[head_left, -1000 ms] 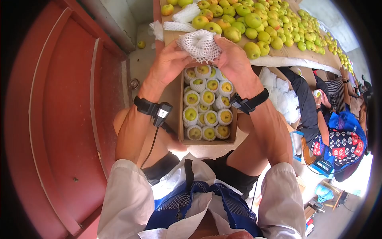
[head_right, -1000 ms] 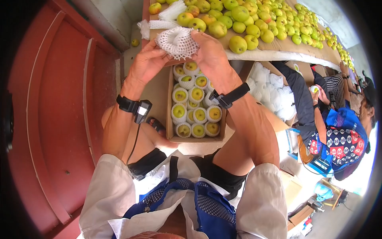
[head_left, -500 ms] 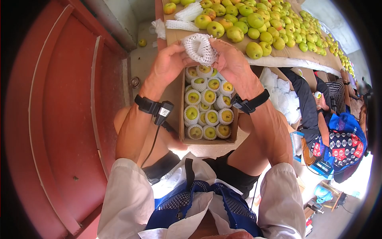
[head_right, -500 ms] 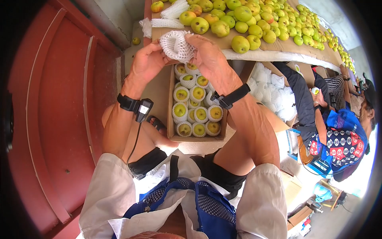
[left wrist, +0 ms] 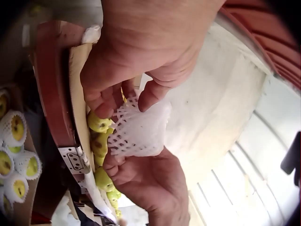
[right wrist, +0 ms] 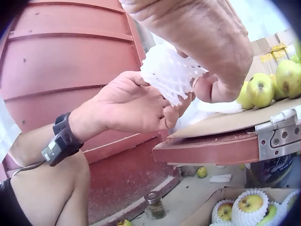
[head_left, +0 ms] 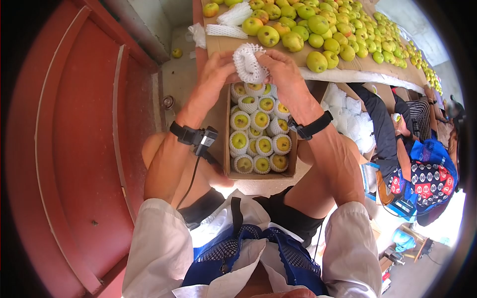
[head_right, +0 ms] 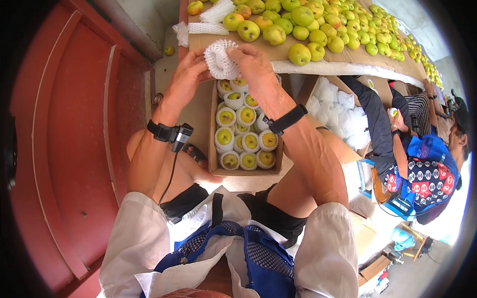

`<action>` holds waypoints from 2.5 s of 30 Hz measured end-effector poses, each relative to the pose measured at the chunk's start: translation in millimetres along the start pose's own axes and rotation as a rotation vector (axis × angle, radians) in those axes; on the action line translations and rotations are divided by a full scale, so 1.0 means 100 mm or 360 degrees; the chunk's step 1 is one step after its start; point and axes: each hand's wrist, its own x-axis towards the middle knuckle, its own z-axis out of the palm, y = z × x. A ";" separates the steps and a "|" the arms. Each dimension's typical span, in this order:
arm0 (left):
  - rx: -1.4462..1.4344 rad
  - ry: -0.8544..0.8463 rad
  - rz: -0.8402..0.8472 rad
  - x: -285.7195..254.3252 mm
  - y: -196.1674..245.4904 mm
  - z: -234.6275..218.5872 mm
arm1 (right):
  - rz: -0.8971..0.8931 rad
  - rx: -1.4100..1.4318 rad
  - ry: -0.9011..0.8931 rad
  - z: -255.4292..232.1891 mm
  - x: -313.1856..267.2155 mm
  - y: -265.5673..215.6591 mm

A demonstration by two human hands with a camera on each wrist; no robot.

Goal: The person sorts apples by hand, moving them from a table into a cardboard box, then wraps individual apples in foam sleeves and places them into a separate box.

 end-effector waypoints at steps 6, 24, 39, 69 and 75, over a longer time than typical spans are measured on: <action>0.0444 0.0194 0.0278 0.00 0.01 -0.04 | -0.0017 0.0058 0.0080 -0.02 0.01 -0.04; 0.0409 0.0114 0.0442 0.14 -0.21 -0.12 | -0.0259 0.0075 -0.0095 0.09 -0.08 -0.13; -0.0460 -0.0020 0.0582 0.21 -0.15 -0.20 | -0.1040 -0.0851 -0.0021 0.23 -0.27 -0.06; -0.0025 0.0167 0.0493 0.04 -0.04 -0.08 | -0.0645 -0.0551 -0.0174 0.20 -0.25 -0.09; -0.0495 -0.0040 0.0409 0.14 -0.14 -0.26 | -0.0750 -0.0548 -0.0223 0.34 -0.52 -0.27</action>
